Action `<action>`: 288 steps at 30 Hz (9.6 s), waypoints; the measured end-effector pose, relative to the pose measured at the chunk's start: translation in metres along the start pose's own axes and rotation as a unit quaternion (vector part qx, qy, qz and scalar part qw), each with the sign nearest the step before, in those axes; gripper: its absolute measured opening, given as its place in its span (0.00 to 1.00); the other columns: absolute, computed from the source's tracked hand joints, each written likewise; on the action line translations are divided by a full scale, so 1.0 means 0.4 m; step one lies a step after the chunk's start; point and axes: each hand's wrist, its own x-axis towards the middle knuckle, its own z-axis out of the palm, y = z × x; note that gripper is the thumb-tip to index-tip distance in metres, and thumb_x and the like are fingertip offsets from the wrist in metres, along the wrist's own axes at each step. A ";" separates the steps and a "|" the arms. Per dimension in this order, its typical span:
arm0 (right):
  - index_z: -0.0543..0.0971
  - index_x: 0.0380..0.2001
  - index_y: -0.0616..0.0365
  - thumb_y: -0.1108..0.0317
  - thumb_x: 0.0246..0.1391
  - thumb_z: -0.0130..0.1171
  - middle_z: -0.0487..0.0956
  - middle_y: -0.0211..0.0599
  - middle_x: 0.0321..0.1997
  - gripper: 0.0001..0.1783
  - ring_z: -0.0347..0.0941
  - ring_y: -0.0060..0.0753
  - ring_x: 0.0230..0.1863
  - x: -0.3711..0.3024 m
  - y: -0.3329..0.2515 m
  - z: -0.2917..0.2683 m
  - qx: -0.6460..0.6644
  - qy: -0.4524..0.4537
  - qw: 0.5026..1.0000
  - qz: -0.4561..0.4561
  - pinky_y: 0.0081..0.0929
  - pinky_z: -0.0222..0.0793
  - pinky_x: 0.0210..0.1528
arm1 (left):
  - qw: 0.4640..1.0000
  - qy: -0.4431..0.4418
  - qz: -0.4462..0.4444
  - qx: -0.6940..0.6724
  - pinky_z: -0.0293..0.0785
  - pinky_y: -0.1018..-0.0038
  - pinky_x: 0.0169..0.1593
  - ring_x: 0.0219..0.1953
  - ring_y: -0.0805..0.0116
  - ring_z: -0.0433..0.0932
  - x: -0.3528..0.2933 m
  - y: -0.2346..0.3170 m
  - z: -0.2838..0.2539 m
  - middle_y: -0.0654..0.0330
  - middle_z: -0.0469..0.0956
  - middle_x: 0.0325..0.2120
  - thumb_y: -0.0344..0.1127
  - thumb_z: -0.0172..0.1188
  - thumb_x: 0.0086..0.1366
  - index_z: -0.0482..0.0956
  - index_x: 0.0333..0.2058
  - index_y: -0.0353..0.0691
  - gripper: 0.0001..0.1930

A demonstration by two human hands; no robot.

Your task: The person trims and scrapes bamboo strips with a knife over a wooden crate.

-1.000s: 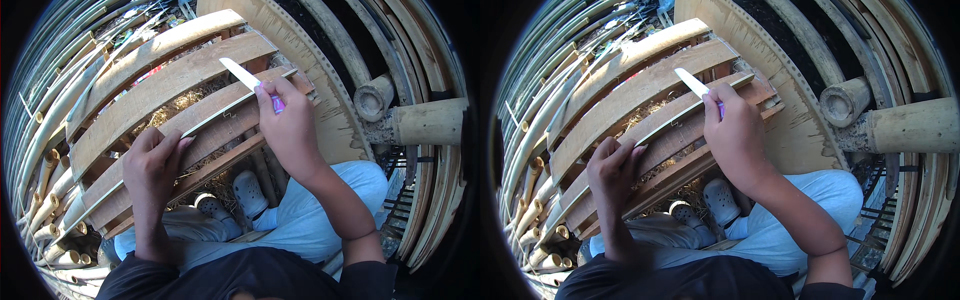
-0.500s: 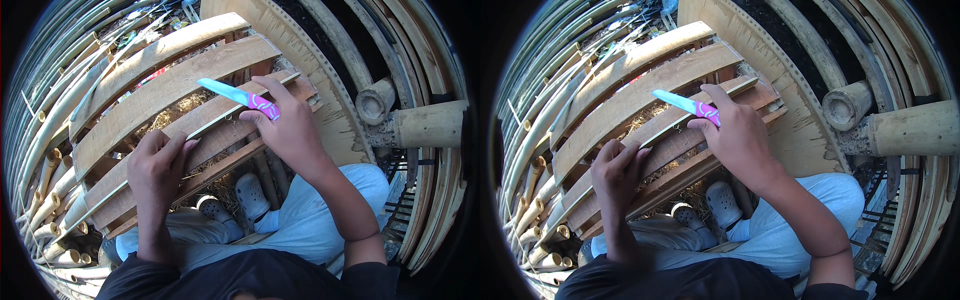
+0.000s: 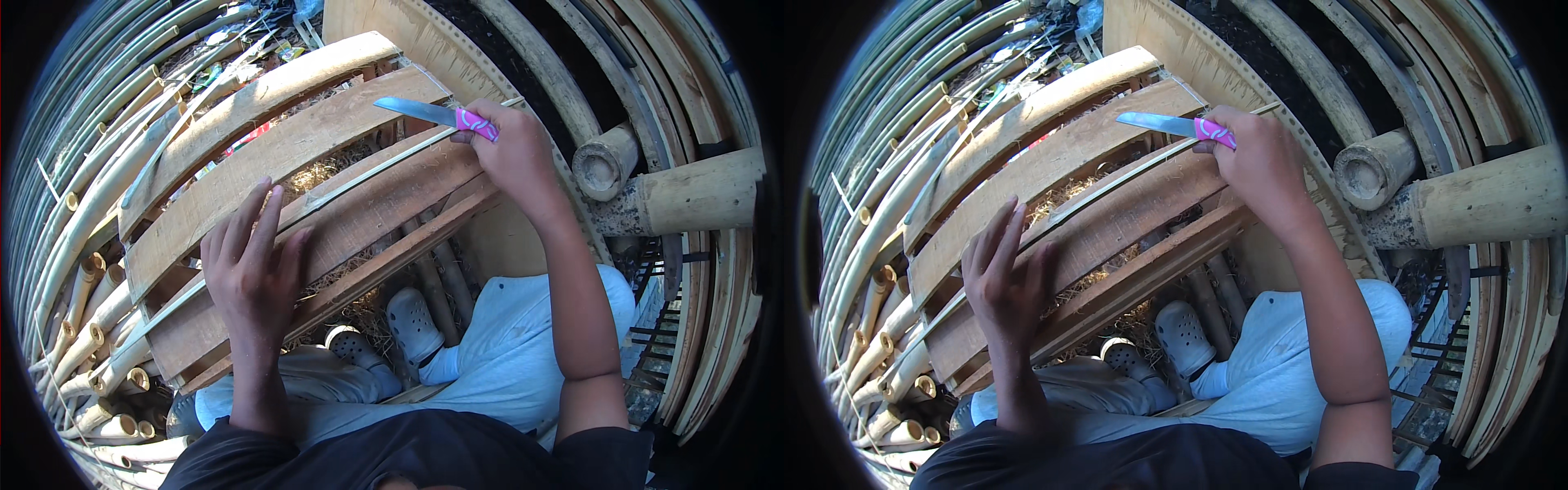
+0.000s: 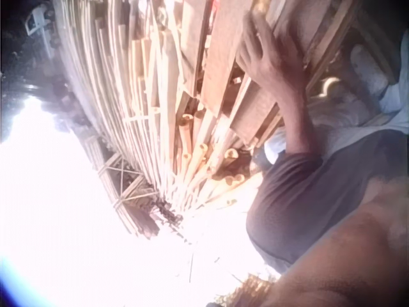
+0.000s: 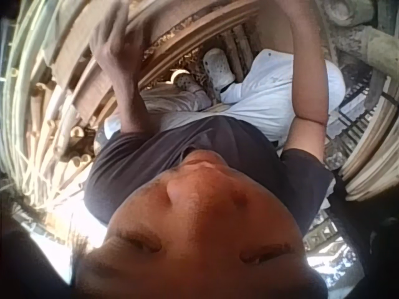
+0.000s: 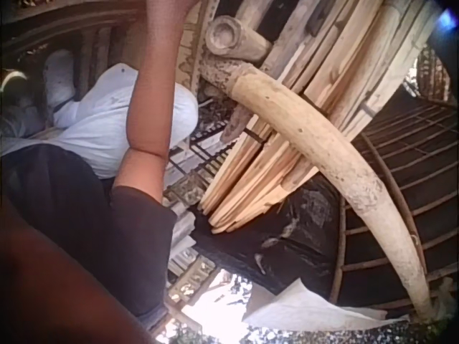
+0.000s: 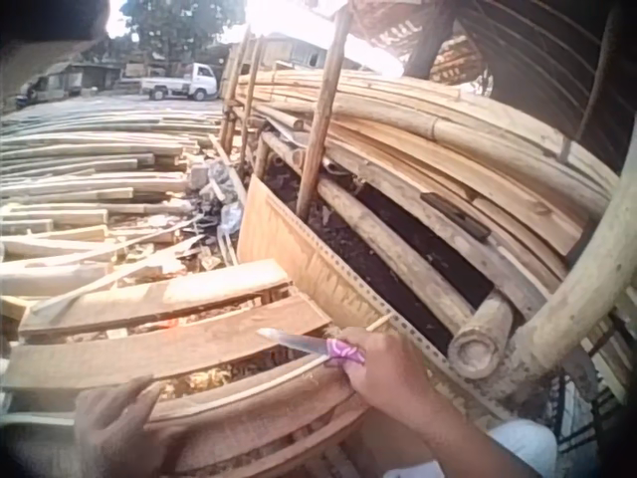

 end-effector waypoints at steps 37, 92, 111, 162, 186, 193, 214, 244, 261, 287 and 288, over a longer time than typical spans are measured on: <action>0.80 0.37 0.63 0.64 0.67 0.61 0.84 0.53 0.33 0.11 0.84 0.56 0.36 -0.061 -0.056 0.077 0.114 0.097 0.985 0.080 0.46 0.76 0.40 | 0.994 -0.074 -0.073 -0.046 0.71 0.68 0.34 0.27 0.62 0.76 -0.015 -0.014 -0.012 0.57 0.77 0.24 0.29 0.75 0.58 0.89 0.39 0.36 0.10; 0.79 0.35 0.66 0.68 0.67 0.65 0.80 0.37 0.28 0.11 0.73 0.17 0.32 -0.075 -0.041 0.086 0.186 0.066 0.978 0.070 0.25 0.71 0.35 | 0.994 -0.078 -0.060 -0.054 0.68 0.68 0.31 0.24 0.63 0.72 -0.016 -0.021 -0.003 0.58 0.72 0.22 0.31 0.75 0.59 0.88 0.38 0.37 0.09; 0.79 0.33 0.66 0.67 0.66 0.65 0.80 0.41 0.28 0.12 0.76 0.25 0.30 -0.095 -0.048 0.097 0.196 0.096 0.976 0.022 0.31 0.73 0.36 | 0.992 -0.092 -0.071 -0.048 0.66 0.67 0.30 0.24 0.64 0.69 -0.014 -0.015 -0.001 0.58 0.68 0.21 0.31 0.75 0.60 0.88 0.38 0.38 0.09; 0.78 0.36 0.63 0.66 0.67 0.61 0.81 0.57 0.28 0.10 0.82 0.65 0.35 -0.104 -0.154 0.078 0.152 0.075 0.982 0.087 0.51 0.74 0.36 | 0.993 -0.079 -0.067 -0.056 0.66 0.67 0.30 0.24 0.64 0.69 -0.016 -0.019 -0.001 0.58 0.68 0.21 0.31 0.75 0.59 0.88 0.37 0.38 0.08; 0.81 0.35 0.51 0.71 0.60 0.62 0.83 0.44 0.25 0.01 0.83 0.52 0.31 -0.044 -0.065 0.084 0.002 0.032 0.994 -0.101 0.51 0.75 0.34 | 0.999 -0.028 0.004 -0.031 0.73 0.66 0.37 0.32 0.61 0.80 -0.016 -0.022 0.009 0.61 0.83 0.30 0.32 0.76 0.56 0.88 0.35 0.42 0.08; 0.85 0.37 0.51 0.74 0.58 0.62 0.83 0.45 0.28 0.06 0.83 0.52 0.32 -0.025 -0.069 0.023 0.000 0.049 0.993 -0.110 0.48 0.74 0.35 | 1.000 -0.010 0.014 0.005 0.71 0.68 0.44 0.35 0.65 0.81 -0.010 -0.015 0.000 0.65 0.84 0.32 0.34 0.76 0.57 0.88 0.37 0.45 0.10; 0.83 0.43 0.68 0.63 0.64 0.63 0.85 0.53 0.34 0.16 0.85 0.42 0.35 0.004 0.077 -0.085 0.082 0.019 0.985 0.150 0.34 0.77 0.42 | 0.996 0.008 -0.088 -0.010 0.72 0.67 0.39 0.32 0.60 0.82 -0.019 -0.016 -0.003 0.60 0.85 0.29 0.36 0.75 0.59 0.90 0.36 0.42 0.08; 0.77 0.36 0.65 0.71 0.67 0.61 0.81 0.46 0.31 0.08 0.80 0.36 0.33 -0.134 -0.089 0.056 0.241 0.105 0.961 0.087 0.34 0.75 0.40 | 0.990 -0.055 -0.118 -0.060 0.69 0.69 0.30 0.25 0.64 0.76 -0.015 -0.024 -0.017 0.60 0.77 0.23 0.37 0.77 0.58 0.90 0.37 0.42 0.10; 0.77 0.37 0.65 0.69 0.70 0.58 0.82 0.47 0.31 0.09 0.83 0.38 0.32 -0.148 -0.092 0.110 0.223 0.180 0.958 0.007 0.36 0.76 0.36 | 0.989 -0.055 -0.123 -0.063 0.69 0.69 0.30 0.24 0.64 0.75 -0.014 -0.023 -0.015 0.60 0.76 0.22 0.36 0.76 0.59 0.90 0.37 0.42 0.09; 0.77 0.38 0.65 0.68 0.69 0.59 0.82 0.54 0.32 0.09 0.84 0.56 0.36 -0.145 -0.135 0.082 0.274 0.091 0.956 0.061 0.41 0.77 0.39 | 0.988 -0.049 -0.129 -0.064 0.71 0.69 0.32 0.26 0.63 0.77 -0.014 -0.023 -0.013 0.59 0.79 0.24 0.36 0.77 0.58 0.90 0.36 0.41 0.09; 0.77 0.38 0.65 0.69 0.69 0.59 0.83 0.54 0.34 0.08 0.85 0.59 0.40 -0.118 -0.111 0.063 0.249 0.098 0.958 0.100 0.42 0.77 0.40 | 0.989 -0.045 -0.128 -0.057 0.71 0.69 0.31 0.26 0.63 0.77 -0.017 -0.026 -0.017 0.59 0.79 0.24 0.36 0.77 0.58 0.90 0.36 0.41 0.09</action>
